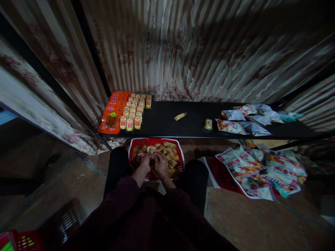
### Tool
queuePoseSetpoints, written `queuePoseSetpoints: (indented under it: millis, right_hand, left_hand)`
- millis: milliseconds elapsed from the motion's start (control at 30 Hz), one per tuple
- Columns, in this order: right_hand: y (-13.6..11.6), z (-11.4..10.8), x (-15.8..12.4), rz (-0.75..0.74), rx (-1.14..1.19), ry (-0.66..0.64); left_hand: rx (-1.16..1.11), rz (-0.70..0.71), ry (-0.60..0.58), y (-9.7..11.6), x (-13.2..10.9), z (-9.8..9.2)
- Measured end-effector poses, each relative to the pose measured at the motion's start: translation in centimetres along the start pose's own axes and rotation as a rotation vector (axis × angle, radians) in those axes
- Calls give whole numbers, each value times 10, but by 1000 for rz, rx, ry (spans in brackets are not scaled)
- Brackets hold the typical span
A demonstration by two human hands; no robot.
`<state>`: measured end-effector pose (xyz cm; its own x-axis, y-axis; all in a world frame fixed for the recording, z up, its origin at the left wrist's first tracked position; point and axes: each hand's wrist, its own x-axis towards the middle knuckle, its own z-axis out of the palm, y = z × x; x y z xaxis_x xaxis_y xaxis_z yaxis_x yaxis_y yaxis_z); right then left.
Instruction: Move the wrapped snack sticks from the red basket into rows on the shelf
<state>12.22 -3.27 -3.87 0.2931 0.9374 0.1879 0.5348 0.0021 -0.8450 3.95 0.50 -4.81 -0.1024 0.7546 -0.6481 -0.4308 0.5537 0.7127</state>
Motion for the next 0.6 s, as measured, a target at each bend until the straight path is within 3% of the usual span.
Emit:
queuePoseSetpoints:
  millis: [233,467,600]
  right_hand:
    - [1,0,-2,77,-15,20]
    - [-4,-1,-2,214,68,15]
    - [-3,0,-3,285,146,20]
  left_hand:
    - [-55,-31,3,7,-10,-1]
    - [2,107,30,13,-20,0]
    - [1,91,22,16,-23,2]
